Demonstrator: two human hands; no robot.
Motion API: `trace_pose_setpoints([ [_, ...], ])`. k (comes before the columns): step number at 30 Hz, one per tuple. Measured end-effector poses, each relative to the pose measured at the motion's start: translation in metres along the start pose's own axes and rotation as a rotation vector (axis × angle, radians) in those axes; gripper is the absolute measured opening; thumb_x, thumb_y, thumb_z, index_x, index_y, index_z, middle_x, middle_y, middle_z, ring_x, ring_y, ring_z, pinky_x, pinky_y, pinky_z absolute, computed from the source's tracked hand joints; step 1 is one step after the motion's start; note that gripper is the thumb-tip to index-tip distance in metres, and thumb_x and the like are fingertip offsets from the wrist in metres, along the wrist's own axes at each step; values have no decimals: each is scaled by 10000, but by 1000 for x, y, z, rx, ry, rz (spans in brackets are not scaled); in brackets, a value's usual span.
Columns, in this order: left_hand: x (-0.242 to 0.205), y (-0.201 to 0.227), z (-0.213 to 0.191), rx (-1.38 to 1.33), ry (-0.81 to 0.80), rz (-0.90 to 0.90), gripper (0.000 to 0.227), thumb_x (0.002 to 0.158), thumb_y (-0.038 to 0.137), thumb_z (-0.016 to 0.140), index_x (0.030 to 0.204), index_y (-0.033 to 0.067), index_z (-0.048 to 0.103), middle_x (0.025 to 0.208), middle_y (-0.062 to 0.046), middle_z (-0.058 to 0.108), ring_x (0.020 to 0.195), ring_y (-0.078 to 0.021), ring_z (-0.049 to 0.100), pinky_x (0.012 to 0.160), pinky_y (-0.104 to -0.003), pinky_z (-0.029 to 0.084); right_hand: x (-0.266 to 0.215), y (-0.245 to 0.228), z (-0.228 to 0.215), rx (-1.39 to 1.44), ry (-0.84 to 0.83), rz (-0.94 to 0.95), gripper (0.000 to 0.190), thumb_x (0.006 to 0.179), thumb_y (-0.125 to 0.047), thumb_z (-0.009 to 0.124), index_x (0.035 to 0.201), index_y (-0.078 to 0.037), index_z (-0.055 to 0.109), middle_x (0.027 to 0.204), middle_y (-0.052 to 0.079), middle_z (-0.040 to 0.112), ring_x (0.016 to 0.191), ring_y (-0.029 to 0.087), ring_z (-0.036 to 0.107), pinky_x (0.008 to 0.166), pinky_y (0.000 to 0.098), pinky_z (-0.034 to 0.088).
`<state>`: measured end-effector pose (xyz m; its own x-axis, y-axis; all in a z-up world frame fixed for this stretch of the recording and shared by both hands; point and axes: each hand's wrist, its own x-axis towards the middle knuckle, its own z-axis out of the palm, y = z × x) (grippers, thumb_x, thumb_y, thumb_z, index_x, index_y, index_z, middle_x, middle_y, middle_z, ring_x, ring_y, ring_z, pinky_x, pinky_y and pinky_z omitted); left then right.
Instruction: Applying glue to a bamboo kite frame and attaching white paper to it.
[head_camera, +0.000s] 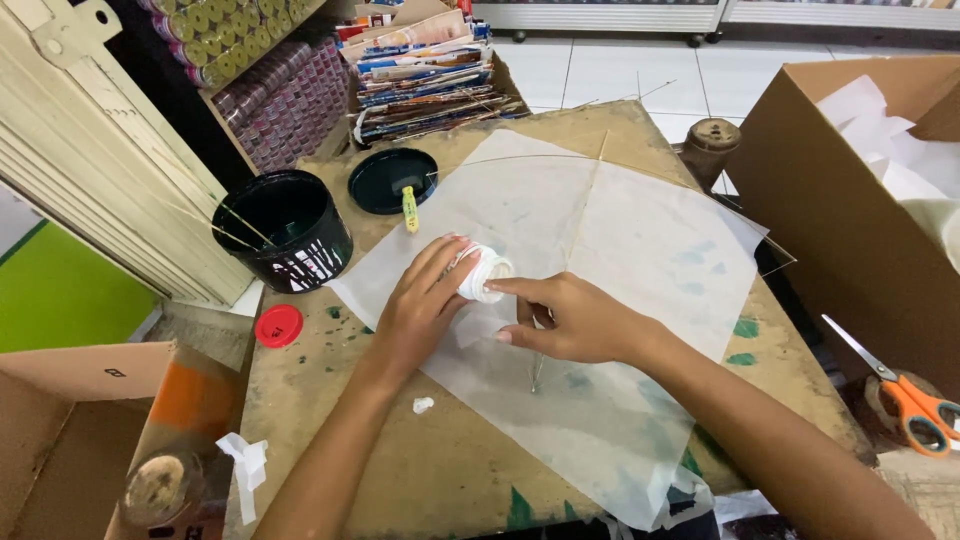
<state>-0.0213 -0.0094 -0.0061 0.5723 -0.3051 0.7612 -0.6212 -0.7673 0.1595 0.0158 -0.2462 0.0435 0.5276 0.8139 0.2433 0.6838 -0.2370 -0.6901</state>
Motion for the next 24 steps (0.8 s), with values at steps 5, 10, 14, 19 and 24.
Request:
trace_pose_setpoints([
  [5, 1, 0, 0, -3, 3, 15, 467, 973, 171, 645, 1431, 113, 572, 1395, -146, 602, 1359, -357, 528, 1115, -451, 456, 0, 5, 3, 16, 1, 4, 545, 917, -264, 708, 1416, -93, 569, 674, 66, 734, 499, 174, 587, 491, 289, 502],
  [10, -1, -3, 2, 13, 9, 26, 466, 978, 181, 632, 1434, 107, 567, 1400, -146, 595, 1360, -357, 524, 1122, -458, 447, 0, 3, 3, 50, -9, 15, 526, 923, -265, 703, 1393, -68, 572, 676, 85, 739, 489, 170, 575, 469, 297, 481],
  [14, -3, -3, 5, 22, -5, 7, 471, 983, 214, 616, 1444, 130, 561, 1415, -131, 587, 1380, -346, 507, 1124, -442, 441, -1, 1, 2, 83, -39, 40, 542, 929, -258, 683, 1419, -65, 555, 655, 85, 734, 486, 160, 583, 479, 286, 481],
  [19, -3, -2, 4, 21, -11, -8, 476, 981, 220, 614, 1446, 133, 558, 1421, -129, 586, 1386, -339, 502, 1129, -440, 435, 0, 3, 3, 134, -32, 43, 596, 916, -214, 689, 1466, -73, 509, 640, 74, 732, 481, 159, 589, 484, 286, 476],
  [24, -3, 0, 5, 4, -7, -24, 474, 976, 205, 623, 1439, 123, 564, 1418, -130, 591, 1382, -333, 506, 1139, -439, 428, -1, -6, 0, 205, -39, 35, 563, 922, -216, 691, 1424, -13, 535, 633, 91, 742, 499, 147, 588, 484, 269, 450],
])
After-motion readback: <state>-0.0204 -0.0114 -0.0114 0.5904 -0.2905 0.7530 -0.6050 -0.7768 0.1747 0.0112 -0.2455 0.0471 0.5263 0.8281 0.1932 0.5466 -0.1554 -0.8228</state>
